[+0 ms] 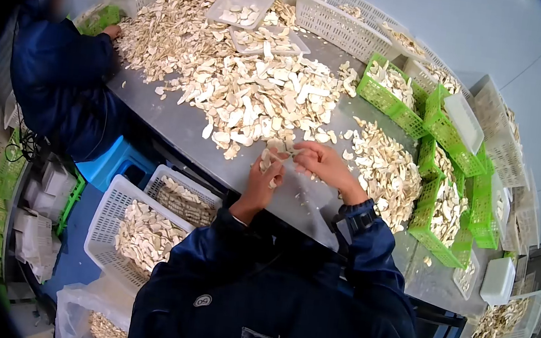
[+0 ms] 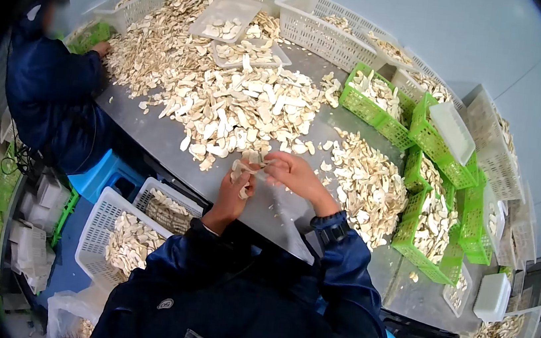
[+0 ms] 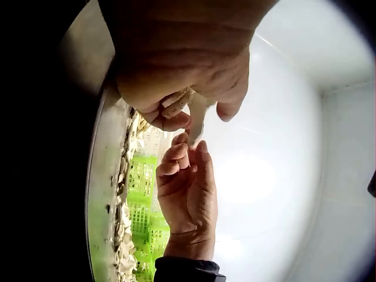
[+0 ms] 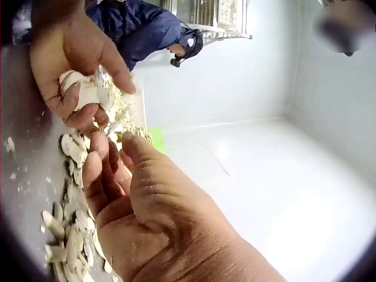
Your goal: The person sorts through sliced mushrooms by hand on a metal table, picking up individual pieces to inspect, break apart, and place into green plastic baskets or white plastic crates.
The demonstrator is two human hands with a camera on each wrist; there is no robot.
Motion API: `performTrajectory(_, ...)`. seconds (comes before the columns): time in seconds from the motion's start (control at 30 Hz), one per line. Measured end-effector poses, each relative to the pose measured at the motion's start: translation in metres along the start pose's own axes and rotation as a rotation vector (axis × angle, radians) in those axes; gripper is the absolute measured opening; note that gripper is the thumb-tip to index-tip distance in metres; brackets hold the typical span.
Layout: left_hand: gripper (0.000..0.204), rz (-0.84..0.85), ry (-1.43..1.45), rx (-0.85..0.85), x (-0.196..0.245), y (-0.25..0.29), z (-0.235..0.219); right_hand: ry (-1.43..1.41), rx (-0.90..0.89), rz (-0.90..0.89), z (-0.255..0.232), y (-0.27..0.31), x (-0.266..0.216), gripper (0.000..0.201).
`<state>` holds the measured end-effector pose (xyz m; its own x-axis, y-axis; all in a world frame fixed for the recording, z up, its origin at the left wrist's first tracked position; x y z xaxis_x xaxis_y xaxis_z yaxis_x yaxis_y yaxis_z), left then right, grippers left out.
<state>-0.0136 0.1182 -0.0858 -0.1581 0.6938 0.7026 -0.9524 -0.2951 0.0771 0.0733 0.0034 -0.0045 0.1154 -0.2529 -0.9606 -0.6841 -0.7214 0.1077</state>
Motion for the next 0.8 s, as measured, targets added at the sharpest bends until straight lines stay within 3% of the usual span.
performTrajectory(0.07,0.024,-0.045,0.024,0.056,0.000,0.005,-0.002,0.255,0.087,-0.067,0.000,-0.012,-0.013,0.029)
performTrajectory(0.1,0.023,-0.054,0.096,0.009,-0.002,0.004,-0.004,0.444,0.179,-0.106,-0.002,-0.021,-0.008,0.018)
performTrajectory(0.17,0.023,-0.065,0.240,-0.087,-0.007,0.000,-0.018,0.654,0.200,-0.142,0.007,-0.034,-0.002,0.018)
performTrajectory(0.23,0.023,-0.074,0.345,-0.065,-0.002,0.005,-0.022,0.827,0.276,-0.230,0.020,-0.041,-0.004,0.028)
performTrajectory(0.27,0.023,-0.082,0.398,-0.052,0.000,0.007,-0.024,0.875,0.251,-0.203,0.025,-0.044,0.001,0.031)
performTrajectory(0.3,0.025,-0.062,0.460,-0.143,0.006,0.007,-0.020,0.922,0.226,-0.173,0.030,-0.045,0.001,0.034)
performTrajectory(0.37,0.026,-0.106,0.476,-0.046,0.000,0.008,-0.027,0.991,0.230,-0.137,0.036,-0.041,-0.002,0.040)
performTrajectory(0.47,0.027,-0.167,0.515,0.003,-0.005,0.007,-0.031,0.983,0.316,-0.147,0.021,-0.038,0.013,0.038)
performTrajectory(0.57,0.029,-0.162,0.484,-0.015,-0.005,0.005,-0.027,0.853,0.245,-0.066,-0.004,-0.032,0.022,0.033)
performTrajectory(0.67,0.035,-0.142,0.460,-0.063,-0.002,0.004,-0.019,0.635,0.161,0.041,-0.019,-0.024,0.021,0.027)
performTrajectory(0.7,0.037,-0.139,0.457,-0.083,-0.002,0.003,-0.017,0.417,0.074,0.025,-0.012,-0.023,0.021,0.025)
performTrajectory(0.8,0.044,-0.151,0.454,-0.121,-0.006,0.001,-0.017,0.164,-0.122,0.099,0.008,-0.028,0.016,0.026)
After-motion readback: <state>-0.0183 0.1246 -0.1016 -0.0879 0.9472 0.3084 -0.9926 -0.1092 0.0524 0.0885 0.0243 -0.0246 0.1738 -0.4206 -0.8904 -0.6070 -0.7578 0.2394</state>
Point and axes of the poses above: each hand's wrist, its own y-axis away from the middle knuckle, its own z-axis out of the palm, x = y × z, the point moved 8 cm from there along -y, towards the middle knuckle, and after that the axes turned 1 degree about x, right-handed, at the moved point
